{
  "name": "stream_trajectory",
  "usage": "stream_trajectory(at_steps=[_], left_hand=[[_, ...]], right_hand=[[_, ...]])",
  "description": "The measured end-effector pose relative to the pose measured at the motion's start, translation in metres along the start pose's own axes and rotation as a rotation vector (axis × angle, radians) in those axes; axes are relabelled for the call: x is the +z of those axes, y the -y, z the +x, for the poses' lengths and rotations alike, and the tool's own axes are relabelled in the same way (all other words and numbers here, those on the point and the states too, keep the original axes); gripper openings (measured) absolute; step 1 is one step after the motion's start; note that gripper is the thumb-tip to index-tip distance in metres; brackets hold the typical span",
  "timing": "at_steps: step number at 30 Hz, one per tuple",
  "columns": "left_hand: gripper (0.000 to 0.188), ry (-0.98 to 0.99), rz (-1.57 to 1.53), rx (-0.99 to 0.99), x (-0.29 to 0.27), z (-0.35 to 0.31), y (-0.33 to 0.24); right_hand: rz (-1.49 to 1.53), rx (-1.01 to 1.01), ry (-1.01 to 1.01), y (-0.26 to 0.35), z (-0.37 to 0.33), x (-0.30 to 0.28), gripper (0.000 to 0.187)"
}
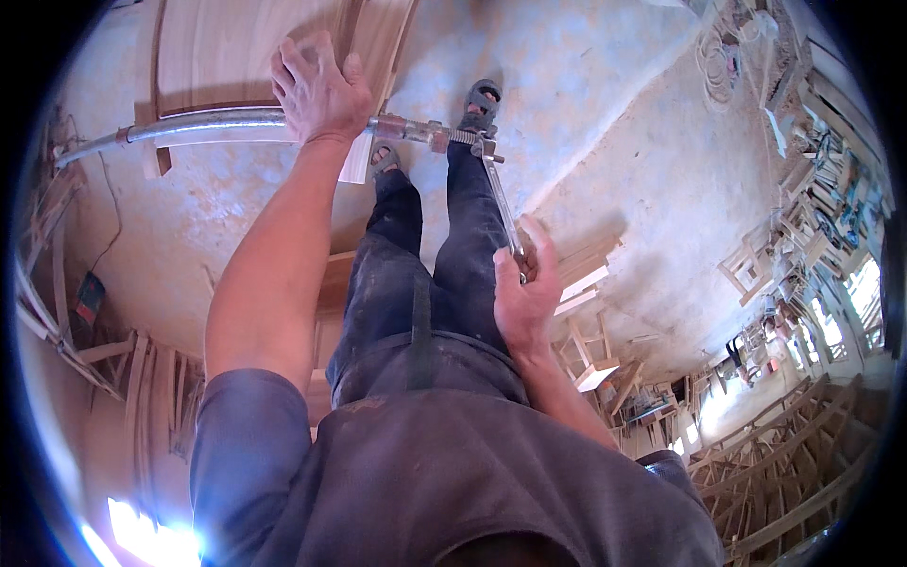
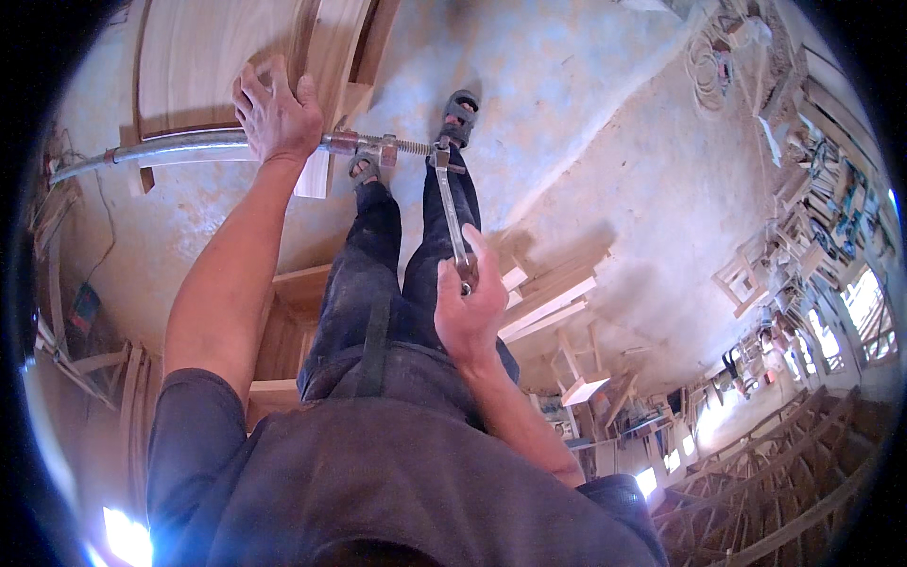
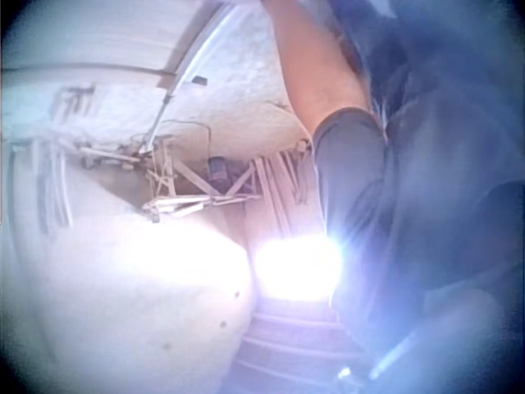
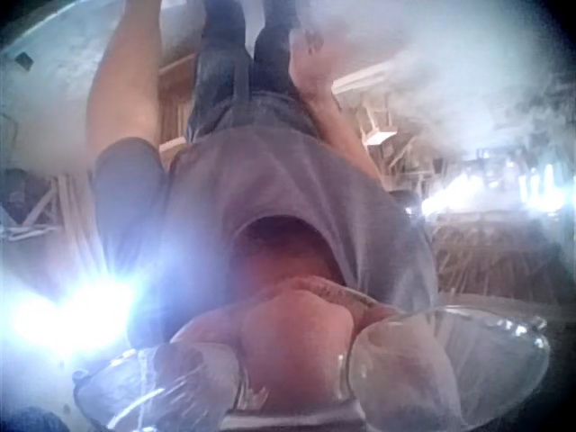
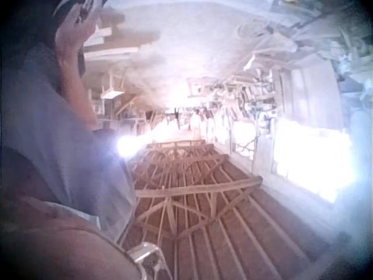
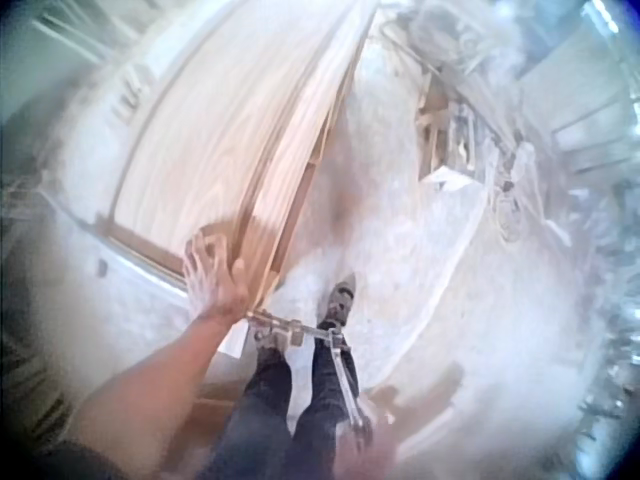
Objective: The person places a wooden door panel on the floor and uses a pipe clamp to apply pressure across its width. They tighten the clamp with a wrench, then use a hammer to tap the door edges while the clamp is engaged. Finally, they remove the clamp and lift the door panel.
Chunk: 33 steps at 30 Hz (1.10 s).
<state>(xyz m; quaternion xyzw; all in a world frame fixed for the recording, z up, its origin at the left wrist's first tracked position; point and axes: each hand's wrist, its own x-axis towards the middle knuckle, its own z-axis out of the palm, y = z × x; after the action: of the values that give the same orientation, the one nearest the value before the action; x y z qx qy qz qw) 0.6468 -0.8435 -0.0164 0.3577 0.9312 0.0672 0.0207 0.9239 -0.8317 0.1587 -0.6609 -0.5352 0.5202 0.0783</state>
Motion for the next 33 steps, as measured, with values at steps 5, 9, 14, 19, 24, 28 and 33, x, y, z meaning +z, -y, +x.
stream_trajectory(at_steps=[5,9,14,19,24,28,33], left_hand=[[0.050,-0.026,0.041,-0.004,0.001,0.007,0.003],[0.047,-0.040,0.007,0.028,-0.001,0.003,0.005],[0.048,-0.082,-0.007,0.072,0.002,0.007,0.002],[0.049,-0.093,-0.094,0.098,0.000,0.008,0.008],[0.051,0.000,-0.081,0.057,-0.006,0.012,0.001],[0.051,-0.006,-0.073,0.023,-0.013,0.011,-0.002],[0.052,-0.016,-0.088,-0.005,-0.014,0.008,-0.004]], right_hand=[[-0.335,-0.397,-0.178,0.054,0.076,0.002,0.025],[-0.353,-0.570,-0.242,0.098,0.187,0.023,0.023],[-0.630,-0.605,-0.091,0.061,0.362,0.074,0.026],[-0.913,-0.630,0.332,-0.078,0.432,0.141,0.024],[-0.638,-0.465,0.949,-0.207,0.391,0.173,0.029],[-0.298,0.088,1.026,-0.193,0.353,0.178,0.024],[-0.045,0.070,1.130,-0.242,0.332,0.169,0.031]])
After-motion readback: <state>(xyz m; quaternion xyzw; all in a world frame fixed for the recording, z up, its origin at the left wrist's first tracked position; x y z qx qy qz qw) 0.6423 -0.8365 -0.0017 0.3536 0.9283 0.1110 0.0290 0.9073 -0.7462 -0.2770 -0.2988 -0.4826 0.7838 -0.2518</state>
